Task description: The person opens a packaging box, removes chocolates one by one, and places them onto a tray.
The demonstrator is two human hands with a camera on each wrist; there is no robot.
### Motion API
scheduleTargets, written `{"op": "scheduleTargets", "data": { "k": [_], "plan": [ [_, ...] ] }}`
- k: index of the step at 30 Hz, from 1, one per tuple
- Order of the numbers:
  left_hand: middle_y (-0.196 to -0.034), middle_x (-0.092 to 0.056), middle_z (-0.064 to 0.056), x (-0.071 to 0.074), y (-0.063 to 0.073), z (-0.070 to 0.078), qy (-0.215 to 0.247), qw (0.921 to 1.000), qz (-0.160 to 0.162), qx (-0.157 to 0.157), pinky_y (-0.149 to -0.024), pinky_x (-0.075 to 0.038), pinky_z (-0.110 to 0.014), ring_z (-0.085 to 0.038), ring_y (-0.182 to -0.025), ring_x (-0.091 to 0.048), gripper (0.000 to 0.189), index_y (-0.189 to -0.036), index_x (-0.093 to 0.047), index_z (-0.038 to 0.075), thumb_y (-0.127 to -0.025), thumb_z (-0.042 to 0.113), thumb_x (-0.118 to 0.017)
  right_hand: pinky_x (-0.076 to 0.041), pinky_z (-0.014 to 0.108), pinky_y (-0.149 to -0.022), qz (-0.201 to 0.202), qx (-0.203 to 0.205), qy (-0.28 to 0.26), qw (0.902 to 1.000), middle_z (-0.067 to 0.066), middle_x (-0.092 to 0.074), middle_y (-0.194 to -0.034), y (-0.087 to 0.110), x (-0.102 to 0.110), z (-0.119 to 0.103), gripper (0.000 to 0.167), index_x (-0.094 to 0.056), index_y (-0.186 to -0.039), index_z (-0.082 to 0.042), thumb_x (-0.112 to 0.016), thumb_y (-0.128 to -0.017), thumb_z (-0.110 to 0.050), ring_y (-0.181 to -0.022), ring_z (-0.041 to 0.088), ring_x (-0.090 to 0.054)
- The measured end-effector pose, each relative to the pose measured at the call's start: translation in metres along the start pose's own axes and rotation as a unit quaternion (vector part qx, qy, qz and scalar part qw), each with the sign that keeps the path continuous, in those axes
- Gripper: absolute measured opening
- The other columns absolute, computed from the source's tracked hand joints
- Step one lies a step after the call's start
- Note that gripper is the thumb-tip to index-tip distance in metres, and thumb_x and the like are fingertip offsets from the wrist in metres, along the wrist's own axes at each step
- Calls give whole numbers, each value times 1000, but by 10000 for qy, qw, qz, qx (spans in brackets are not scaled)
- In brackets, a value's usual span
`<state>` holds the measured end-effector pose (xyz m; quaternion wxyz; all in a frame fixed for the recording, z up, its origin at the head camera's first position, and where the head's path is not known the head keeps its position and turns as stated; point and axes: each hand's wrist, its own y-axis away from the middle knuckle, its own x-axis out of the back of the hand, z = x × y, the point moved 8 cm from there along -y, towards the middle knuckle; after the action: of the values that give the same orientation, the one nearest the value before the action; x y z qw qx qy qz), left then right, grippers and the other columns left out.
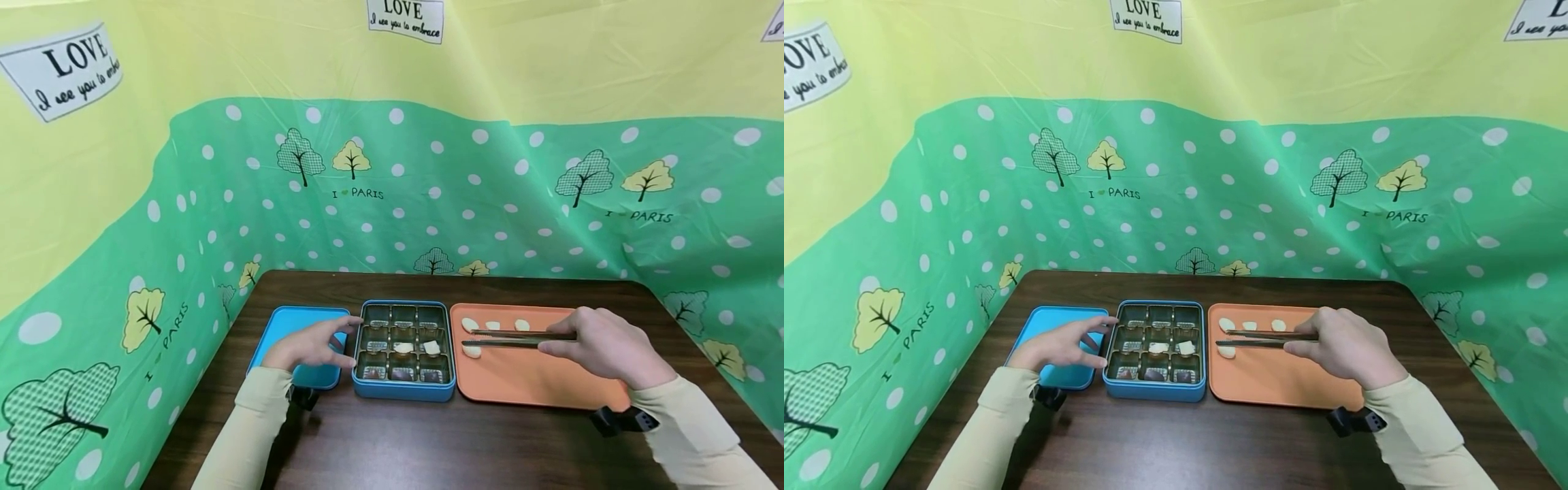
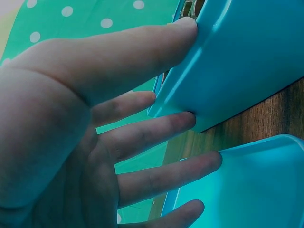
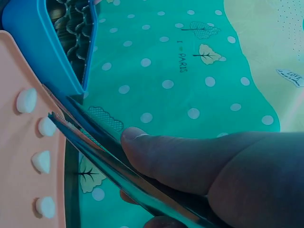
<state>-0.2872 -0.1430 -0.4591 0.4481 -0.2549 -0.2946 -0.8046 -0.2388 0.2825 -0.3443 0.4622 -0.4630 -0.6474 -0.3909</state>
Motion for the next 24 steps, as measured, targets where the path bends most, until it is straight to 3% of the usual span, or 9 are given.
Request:
{"op": "scheduleTargets", "data": {
  "k": [7,15,19,24],
  "plan": [
    [-151,-56,-14,1,0,-1,0,10000,16,54,-95,-57,-56,-34,-113,-66,84,-159,-45,22,-87,28,-89,-47,36,-54,90,44,-51,9999,12,-78,-114,-2,10,-7,50,-82,-118,-14,-77,-91,-55,-88,19,-68],
    [-151,-56,-13,2,0,-1,-30,10000,19,10,-96,-57,-55,-34,-113,-66,83,-159,-45,21,-88,27,-88,-43,34,-49,376,391,83,9985,12,-79,-111,-7,22,-39,51,-81,-121,-11,-80,-89,-52,-73,10,-59],
    [-152,-56,-13,1,0,-1,-22,10000,11,9,-97,-57,-55,-35,-114,-66,83,-159,-44,22,-89,27,-88,-42,33,-48,506,719,135,9960,5,-80,-103,-12,26,-61,47,-82,-119,-12,-81,-89,-48,-66,7,-55],
    [-152,-55,-14,1,1,-1,-50,10000,-36,-37,-96,-57,-56,-34,-113,-66,83,-160,-44,22,-89,28,-87,-42,32,-49,604,1031,247,9925,-1,-80,-98,-20,27,-85,39,-84,-115,-17,-83,-88,-45,-67,7,-57]
  ]
}}
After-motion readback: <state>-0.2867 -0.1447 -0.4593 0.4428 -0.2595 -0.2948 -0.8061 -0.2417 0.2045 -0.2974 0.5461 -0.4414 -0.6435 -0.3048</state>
